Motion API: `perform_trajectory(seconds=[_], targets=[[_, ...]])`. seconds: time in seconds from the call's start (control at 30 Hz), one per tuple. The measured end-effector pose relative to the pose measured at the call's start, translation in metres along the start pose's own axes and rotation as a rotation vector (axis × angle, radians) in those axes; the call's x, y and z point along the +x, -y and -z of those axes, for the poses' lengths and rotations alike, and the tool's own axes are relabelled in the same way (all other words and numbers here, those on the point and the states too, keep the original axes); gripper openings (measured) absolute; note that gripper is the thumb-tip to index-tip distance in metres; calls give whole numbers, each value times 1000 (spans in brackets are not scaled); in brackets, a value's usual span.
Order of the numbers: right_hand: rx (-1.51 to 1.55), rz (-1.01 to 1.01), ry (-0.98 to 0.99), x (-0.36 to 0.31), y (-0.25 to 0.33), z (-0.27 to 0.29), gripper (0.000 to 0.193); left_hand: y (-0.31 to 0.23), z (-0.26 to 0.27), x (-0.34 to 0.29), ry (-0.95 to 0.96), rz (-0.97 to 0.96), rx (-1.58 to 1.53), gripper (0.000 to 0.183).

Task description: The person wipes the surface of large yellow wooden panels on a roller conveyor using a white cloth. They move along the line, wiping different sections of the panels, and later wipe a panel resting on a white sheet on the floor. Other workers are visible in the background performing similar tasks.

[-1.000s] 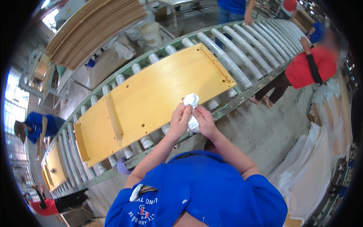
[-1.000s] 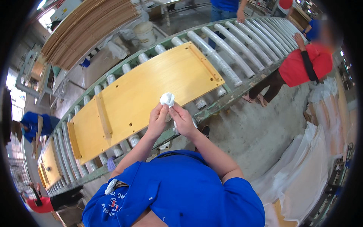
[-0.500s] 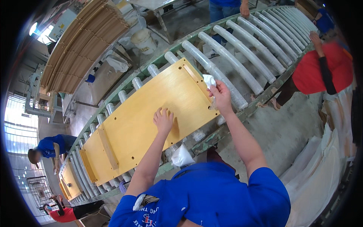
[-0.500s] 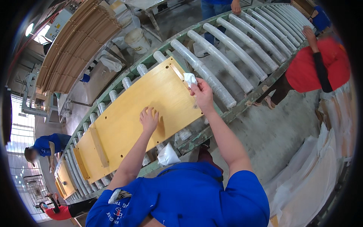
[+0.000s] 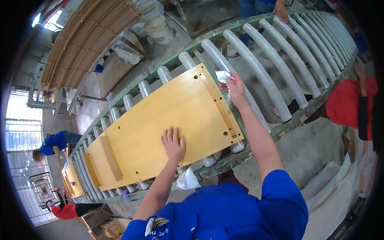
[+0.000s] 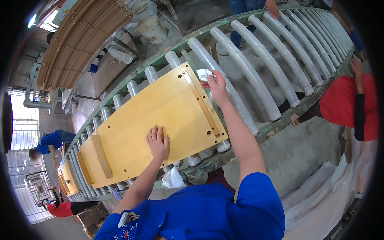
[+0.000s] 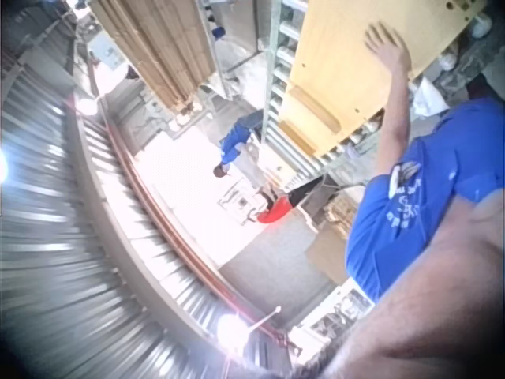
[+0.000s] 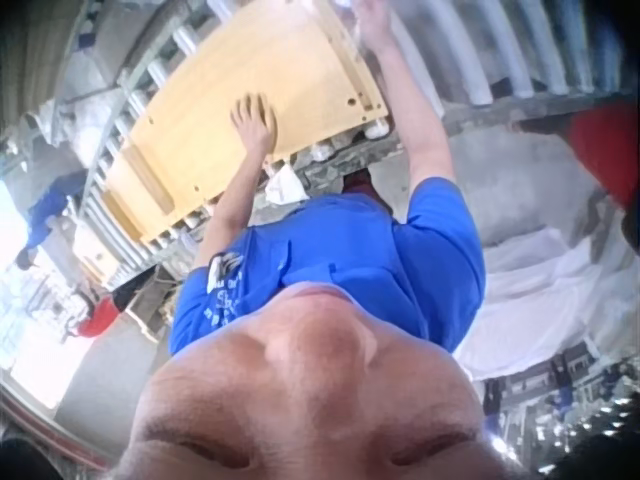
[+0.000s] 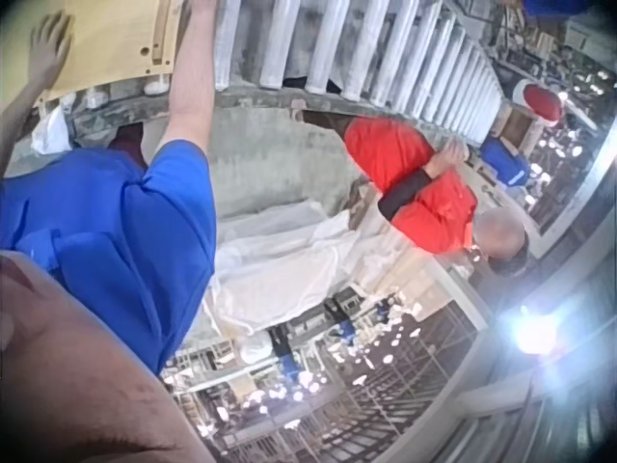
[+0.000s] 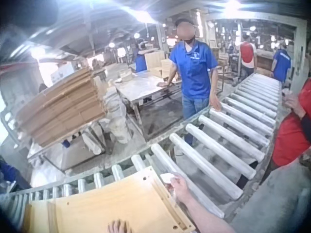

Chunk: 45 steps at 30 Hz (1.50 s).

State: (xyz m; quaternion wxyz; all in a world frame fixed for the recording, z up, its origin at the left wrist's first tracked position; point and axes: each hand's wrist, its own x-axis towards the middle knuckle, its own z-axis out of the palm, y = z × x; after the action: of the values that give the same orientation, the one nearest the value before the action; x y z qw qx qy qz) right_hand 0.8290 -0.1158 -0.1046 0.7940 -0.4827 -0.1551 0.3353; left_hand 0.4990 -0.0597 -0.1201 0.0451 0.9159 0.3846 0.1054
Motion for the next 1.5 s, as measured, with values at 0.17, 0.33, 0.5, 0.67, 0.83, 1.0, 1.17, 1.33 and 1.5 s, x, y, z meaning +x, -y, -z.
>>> perform_trajectory(seconds=[0.17,0.33,0.5,0.67,0.83,1.0,1.17,1.33,1.5], targets=[[21,-95,18,33,-24,9,36,-3,2,6,30,1,-11,45],[-237,-20,78,58,-34,1,36,-3,3,5,53,17,2,46],[-699,184,30,79,-35,-16,35,-1,4,4,60,25,2,46],[-976,401,59,96,-33,-21,33,-1,5,5,55,16,10,46],[-1131,428,93,104,-33,-26,31,-2,5,5,54,26,-12,46],[-1233,395,125,104,-34,-34,30,1,4,4,78,46,-30,46],[-1276,427,128,105,-33,-33,28,2,3,4,85,46,-37,47],[-1270,487,135,103,-34,-35,25,3,3,3,81,51,-33,46],[-1269,512,112,104,-34,-35,24,2,4,5,81,44,-41,46]])
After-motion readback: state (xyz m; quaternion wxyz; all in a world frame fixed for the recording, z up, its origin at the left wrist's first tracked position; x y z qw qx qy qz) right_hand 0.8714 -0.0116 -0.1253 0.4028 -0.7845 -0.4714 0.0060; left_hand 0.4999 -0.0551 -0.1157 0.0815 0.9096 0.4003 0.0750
